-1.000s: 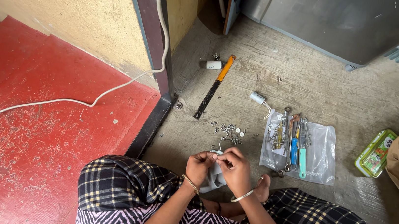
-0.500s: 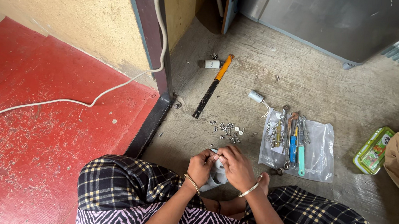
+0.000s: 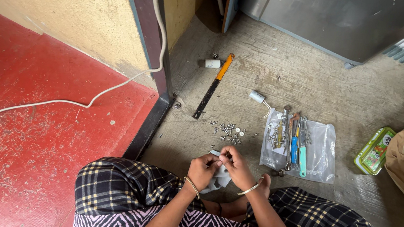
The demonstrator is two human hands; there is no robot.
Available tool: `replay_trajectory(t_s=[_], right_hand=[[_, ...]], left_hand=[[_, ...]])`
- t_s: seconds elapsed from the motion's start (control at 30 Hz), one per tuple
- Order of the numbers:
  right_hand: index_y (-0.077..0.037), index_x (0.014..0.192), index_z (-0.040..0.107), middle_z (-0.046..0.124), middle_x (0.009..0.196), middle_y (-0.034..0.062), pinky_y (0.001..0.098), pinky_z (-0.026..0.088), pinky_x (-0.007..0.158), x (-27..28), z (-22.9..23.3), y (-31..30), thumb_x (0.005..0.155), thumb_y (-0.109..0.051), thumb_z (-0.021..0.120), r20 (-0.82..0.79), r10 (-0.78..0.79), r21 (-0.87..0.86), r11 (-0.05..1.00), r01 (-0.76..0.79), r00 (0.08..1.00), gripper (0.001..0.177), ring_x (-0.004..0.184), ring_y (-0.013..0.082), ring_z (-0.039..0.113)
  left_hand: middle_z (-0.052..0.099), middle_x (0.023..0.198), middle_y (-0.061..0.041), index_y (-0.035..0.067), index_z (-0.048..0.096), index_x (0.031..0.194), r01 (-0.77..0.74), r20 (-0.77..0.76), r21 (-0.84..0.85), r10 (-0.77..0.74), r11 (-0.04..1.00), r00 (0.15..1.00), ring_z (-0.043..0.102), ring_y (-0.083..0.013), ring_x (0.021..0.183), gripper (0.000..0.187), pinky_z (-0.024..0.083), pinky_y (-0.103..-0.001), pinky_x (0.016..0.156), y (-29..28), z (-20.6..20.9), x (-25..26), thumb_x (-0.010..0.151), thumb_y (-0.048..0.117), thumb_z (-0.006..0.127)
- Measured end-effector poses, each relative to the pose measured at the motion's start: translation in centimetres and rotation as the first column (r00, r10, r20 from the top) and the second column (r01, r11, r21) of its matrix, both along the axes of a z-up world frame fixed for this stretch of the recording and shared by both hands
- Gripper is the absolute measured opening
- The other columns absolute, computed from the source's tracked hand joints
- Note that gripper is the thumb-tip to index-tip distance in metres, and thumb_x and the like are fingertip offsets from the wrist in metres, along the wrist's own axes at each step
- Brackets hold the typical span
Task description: The person sits on the floor and assembles small metal lock components by hand. They pick up individual parts from a pile on the floor and fit them together, occasionally using a white cloth to handle the pieces.
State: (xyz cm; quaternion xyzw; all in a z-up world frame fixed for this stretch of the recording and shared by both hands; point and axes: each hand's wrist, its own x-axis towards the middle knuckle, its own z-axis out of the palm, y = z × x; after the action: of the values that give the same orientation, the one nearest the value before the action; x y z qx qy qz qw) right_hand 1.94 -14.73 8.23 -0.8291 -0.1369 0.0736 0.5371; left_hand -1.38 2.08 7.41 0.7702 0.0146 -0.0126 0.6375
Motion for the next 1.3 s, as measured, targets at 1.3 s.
replay_trajectory(t_s=[1.3], right_hand=[[-0.006, 0.09, 0.077, 0.078, 0.087, 0.0074, 0.0274, 0.058, 0.066, -0.3, 0.9, 1.3, 0.078, 0.001, 0.079, 0.105, -0.252, 0.027, 0.968, 0.251, 0.962, 0.014, 0.077, 0.0168, 0.074]], left_hand=[[0.066, 0.071, -0.002, 0.003, 0.035, 0.152, -0.304, -0.312, -0.574, 0.139, 0.76, 0.94, 0.057, -0.0076, 0.061, 0.073, 0.046, -0.023, 0.057, -0.3, -1.7, 1.7, 0.087, -0.005, 0.068]])
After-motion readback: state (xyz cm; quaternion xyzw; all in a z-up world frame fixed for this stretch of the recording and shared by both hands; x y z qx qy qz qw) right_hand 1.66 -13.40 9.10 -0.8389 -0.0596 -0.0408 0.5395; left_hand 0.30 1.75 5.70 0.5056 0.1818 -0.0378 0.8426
